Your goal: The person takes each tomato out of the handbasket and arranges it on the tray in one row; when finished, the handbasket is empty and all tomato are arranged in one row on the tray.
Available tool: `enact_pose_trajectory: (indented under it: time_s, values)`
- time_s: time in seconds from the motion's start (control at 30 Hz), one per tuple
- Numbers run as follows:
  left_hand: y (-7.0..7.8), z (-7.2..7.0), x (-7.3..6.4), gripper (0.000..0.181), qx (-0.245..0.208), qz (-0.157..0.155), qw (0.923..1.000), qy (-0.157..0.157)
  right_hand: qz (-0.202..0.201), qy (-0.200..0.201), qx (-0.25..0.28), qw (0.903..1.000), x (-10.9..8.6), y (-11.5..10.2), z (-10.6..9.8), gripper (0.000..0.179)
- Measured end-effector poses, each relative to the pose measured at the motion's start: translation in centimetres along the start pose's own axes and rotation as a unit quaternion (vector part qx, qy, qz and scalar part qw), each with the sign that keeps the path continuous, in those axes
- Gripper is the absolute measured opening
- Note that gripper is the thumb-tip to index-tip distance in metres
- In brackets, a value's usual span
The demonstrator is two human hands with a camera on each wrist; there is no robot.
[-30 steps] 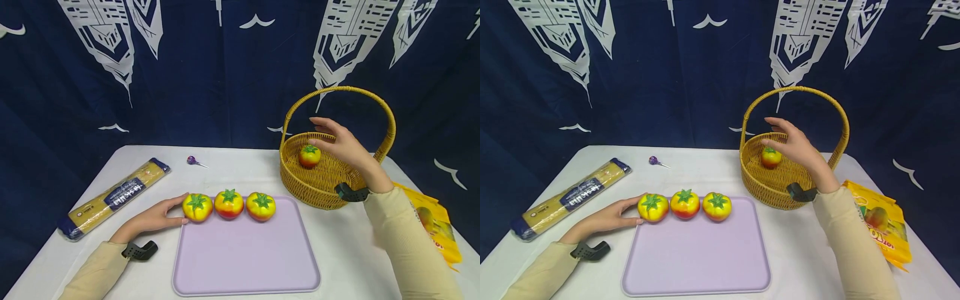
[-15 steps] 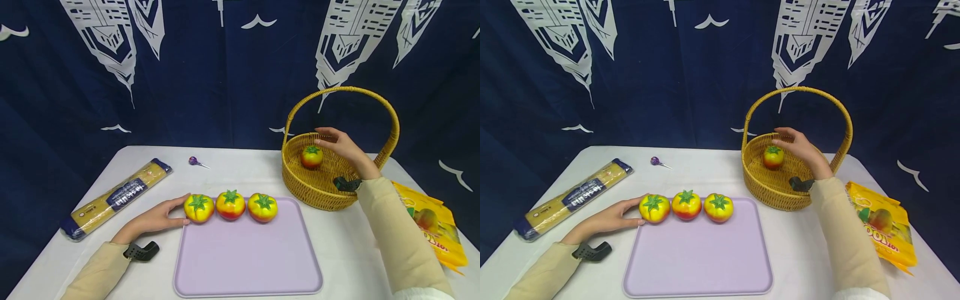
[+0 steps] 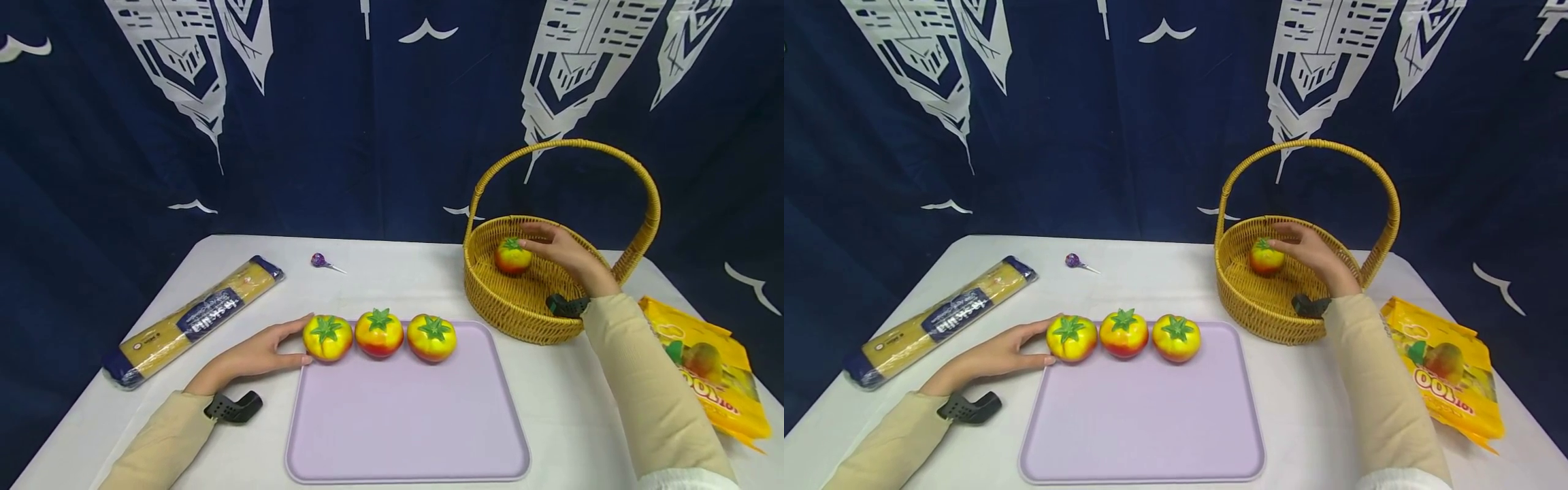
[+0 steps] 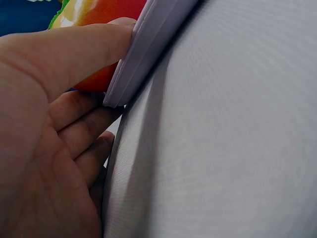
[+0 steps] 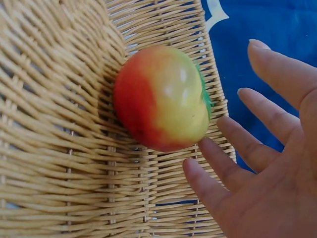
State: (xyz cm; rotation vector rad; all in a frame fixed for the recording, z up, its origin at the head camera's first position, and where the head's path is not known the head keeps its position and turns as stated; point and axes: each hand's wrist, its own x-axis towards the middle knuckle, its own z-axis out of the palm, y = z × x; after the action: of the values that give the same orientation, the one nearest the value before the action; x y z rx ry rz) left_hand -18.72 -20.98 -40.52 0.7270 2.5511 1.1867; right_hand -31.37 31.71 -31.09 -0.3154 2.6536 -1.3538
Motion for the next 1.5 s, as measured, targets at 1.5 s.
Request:
enact_pose_trajectory:
  time_s: [1.5]
  values:
    - [0.0,0.0,0.0,0.077,0.011,-0.004,0.9999,0.005,0.004,-0.027,-0.102,0.9944,0.3,0.5,1.0,0.067]
